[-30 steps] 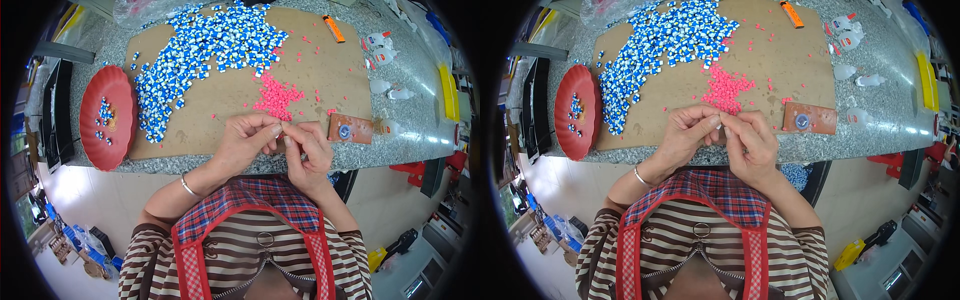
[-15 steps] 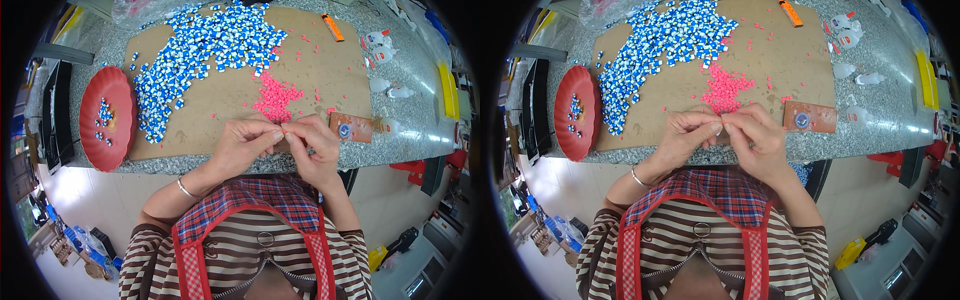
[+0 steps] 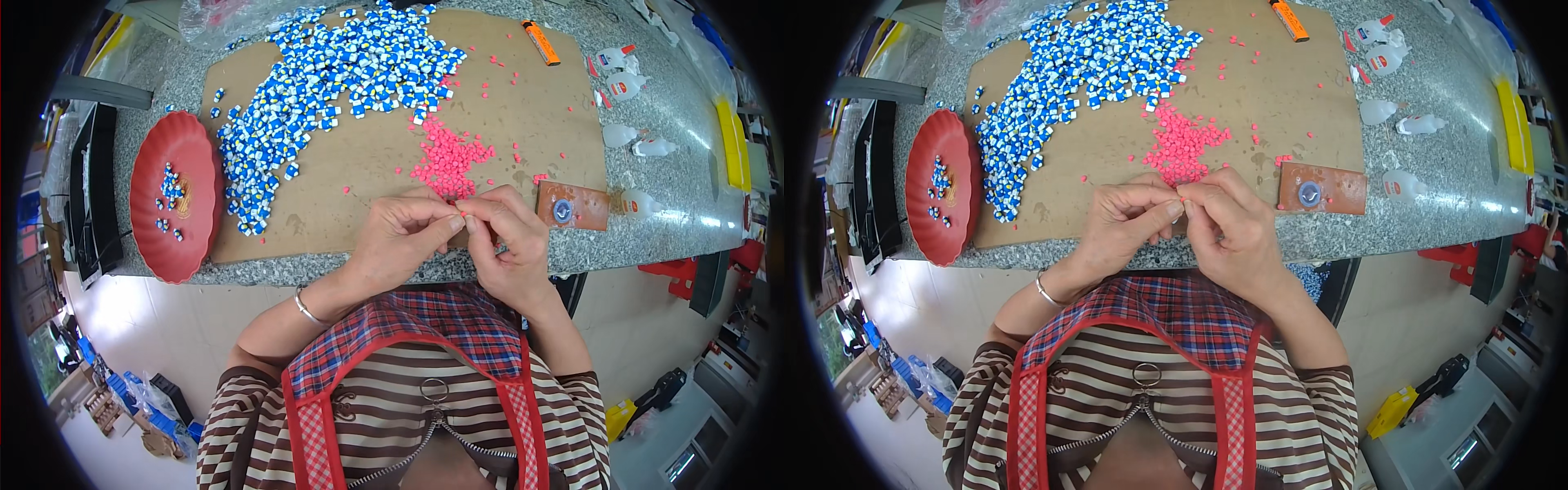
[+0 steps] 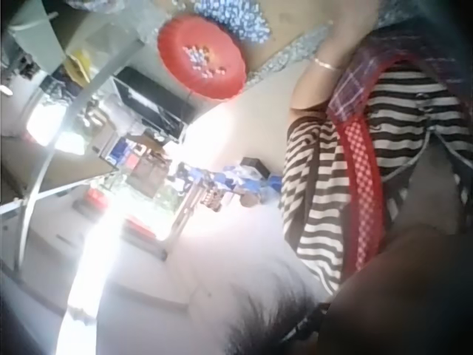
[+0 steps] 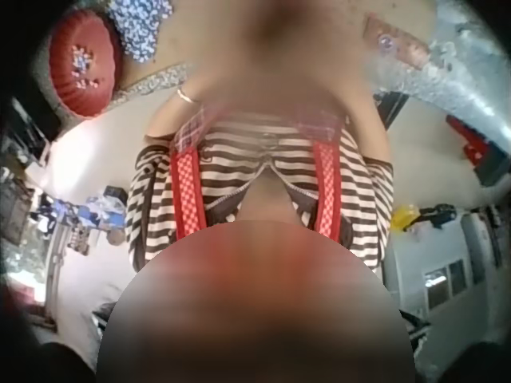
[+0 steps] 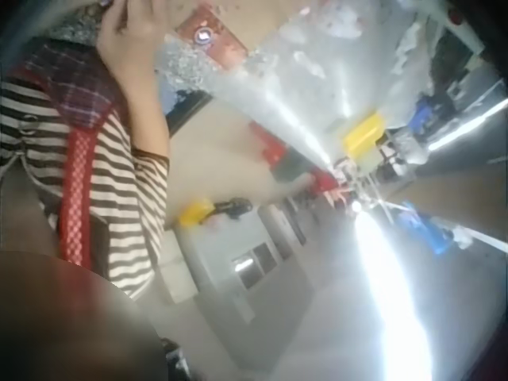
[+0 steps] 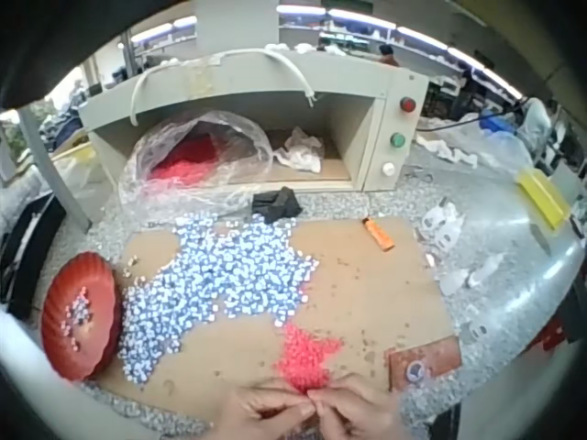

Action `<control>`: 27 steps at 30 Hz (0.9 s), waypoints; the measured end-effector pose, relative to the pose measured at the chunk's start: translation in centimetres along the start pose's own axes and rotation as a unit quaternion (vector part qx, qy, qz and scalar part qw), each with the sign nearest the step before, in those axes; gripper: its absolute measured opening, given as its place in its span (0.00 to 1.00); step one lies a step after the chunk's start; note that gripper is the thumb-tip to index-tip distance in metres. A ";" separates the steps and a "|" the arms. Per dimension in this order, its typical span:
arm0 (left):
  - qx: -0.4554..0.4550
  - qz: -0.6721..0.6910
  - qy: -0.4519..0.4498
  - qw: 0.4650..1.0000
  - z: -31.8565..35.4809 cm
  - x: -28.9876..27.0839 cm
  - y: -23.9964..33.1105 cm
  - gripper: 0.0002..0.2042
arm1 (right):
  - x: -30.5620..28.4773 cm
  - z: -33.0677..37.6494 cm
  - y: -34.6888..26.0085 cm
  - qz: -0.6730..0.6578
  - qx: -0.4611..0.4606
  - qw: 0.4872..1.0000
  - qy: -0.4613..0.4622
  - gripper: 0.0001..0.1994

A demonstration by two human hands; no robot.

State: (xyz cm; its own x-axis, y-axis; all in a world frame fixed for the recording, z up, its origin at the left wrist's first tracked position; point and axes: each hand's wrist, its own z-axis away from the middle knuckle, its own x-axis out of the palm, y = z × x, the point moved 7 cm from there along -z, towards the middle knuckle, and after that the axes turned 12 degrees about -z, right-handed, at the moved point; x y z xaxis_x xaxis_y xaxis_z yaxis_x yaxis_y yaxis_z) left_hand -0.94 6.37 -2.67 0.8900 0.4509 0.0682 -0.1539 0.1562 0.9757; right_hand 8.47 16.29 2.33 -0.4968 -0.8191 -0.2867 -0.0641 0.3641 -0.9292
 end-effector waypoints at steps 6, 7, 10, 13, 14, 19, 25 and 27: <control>-0.050 0.039 -0.024 0.998 -0.2 -0.2 -0.9 0.05 | 0.7 0.4 -1.4 0.151 -0.141 0.979 -0.007 0.14; -0.041 0.045 -0.023 0.998 -0.2 -0.2 -0.7 0.05 | 0.7 0.4 -1.3 0.125 -0.135 0.983 -0.008 0.14; -0.029 0.060 -0.025 0.997 0.1 -0.1 -0.3 0.05 | 0.3 0.5 -0.9 0.033 -0.083 0.996 -0.007 0.13; -0.005 0.038 -0.025 0.999 0.2 -0.2 0.3 0.05 | -0.3 0.5 -0.4 -0.070 -0.008 0.997 0.005 0.09; 0.008 0.042 -0.031 0.999 0.2 -0.2 0.6 0.05 | -0.5 0.5 -0.2 -0.108 0.019 0.994 0.013 0.07; 0.031 0.022 -0.061 0.997 0.2 0.1 1.3 0.05 | -0.7 0.2 -1.3 -0.074 -0.021 0.996 -0.038 0.06; 0.018 0.053 -0.094 0.994 0.2 0.9 1.4 0.05 | -1.0 0.3 -1.1 -0.100 -0.026 0.993 -0.048 0.08; 0.010 0.041 -0.087 0.995 0.1 0.9 1.3 0.05 | -1.2 0.3 -1.1 -0.093 -0.030 0.994 -0.047 0.08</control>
State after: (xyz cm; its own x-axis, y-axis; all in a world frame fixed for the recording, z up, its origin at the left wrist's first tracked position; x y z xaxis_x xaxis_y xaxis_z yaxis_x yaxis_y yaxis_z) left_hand -0.24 6.89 -1.36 0.9362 0.3012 0.1814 -0.2224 0.1075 0.9690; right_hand 9.42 16.72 3.66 -0.3880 -0.9119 -0.1338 -0.1999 0.2249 -0.9536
